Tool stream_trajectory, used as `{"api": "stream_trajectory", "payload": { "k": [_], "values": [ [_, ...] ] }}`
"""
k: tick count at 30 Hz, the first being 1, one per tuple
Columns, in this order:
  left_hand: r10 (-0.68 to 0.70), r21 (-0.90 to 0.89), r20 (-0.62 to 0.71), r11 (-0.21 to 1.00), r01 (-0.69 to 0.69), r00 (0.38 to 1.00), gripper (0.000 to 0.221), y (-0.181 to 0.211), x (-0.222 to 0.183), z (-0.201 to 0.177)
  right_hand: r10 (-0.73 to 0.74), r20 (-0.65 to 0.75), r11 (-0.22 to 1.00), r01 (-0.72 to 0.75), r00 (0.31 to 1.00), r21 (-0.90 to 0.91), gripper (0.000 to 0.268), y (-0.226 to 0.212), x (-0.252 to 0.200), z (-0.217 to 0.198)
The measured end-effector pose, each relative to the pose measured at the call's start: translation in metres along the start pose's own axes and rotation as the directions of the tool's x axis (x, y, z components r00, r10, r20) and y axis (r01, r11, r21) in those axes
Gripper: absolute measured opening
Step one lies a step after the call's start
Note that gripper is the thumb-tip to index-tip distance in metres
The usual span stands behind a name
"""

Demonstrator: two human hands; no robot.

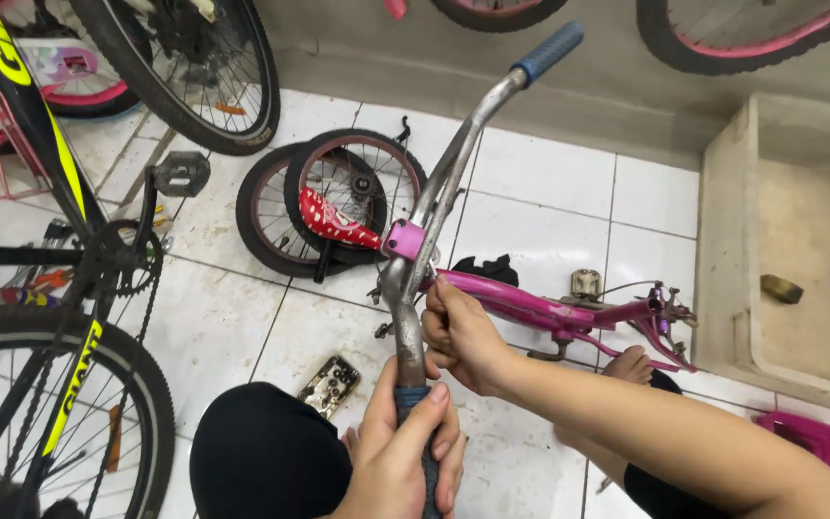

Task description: Using an Allen key to tighten or loosen the bolts on a bicycle's handlebar stem to adjust or secure it.

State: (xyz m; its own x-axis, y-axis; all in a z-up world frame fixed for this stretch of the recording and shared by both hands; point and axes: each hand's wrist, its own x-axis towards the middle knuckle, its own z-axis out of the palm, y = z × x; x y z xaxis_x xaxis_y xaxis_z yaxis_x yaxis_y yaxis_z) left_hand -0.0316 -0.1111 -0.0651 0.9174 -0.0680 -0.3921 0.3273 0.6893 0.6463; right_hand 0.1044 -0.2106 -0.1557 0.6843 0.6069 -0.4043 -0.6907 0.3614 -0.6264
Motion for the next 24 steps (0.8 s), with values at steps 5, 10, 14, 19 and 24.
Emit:
{"api": "stream_trajectory", "payload": {
  "k": [5, 10, 14, 19, 24],
  "values": [
    [-0.053, 0.057, -0.017, 0.997, 0.054, 0.998, 0.026, 0.030, 0.003, 0.005, 0.052, 0.103, 0.982, -0.032, 0.993, -0.184, 0.042, -0.023, 0.013, -0.020],
    [-0.140, 0.235, -0.027, 0.961, 0.143, 0.990, 0.028, 0.090, 0.001, -0.010, 0.095, 0.131, 0.979, -0.069, 0.987, -0.192, 0.046, -0.019, 0.011, -0.006],
    [-0.176, 0.368, -0.044, 0.912, 0.180, 0.983, 0.033, 0.112, -0.007, -0.009, -0.091, 0.029, 0.996, 0.090, 0.995, 0.026, 0.042, 0.005, -0.002, 0.014],
    [-0.213, 0.340, -0.033, 0.917, 0.211, 0.977, 0.034, 0.106, -0.017, -0.023, -0.059, -0.102, 0.992, 0.070, 0.993, 0.108, 0.041, 0.021, -0.015, 0.027],
    [-0.146, 0.207, 0.005, 0.968, 0.142, 0.989, 0.032, 0.083, -0.018, -0.032, -0.065, -0.077, 0.997, 0.069, 0.995, 0.045, 0.039, 0.021, -0.009, 0.031]
  ]
}}
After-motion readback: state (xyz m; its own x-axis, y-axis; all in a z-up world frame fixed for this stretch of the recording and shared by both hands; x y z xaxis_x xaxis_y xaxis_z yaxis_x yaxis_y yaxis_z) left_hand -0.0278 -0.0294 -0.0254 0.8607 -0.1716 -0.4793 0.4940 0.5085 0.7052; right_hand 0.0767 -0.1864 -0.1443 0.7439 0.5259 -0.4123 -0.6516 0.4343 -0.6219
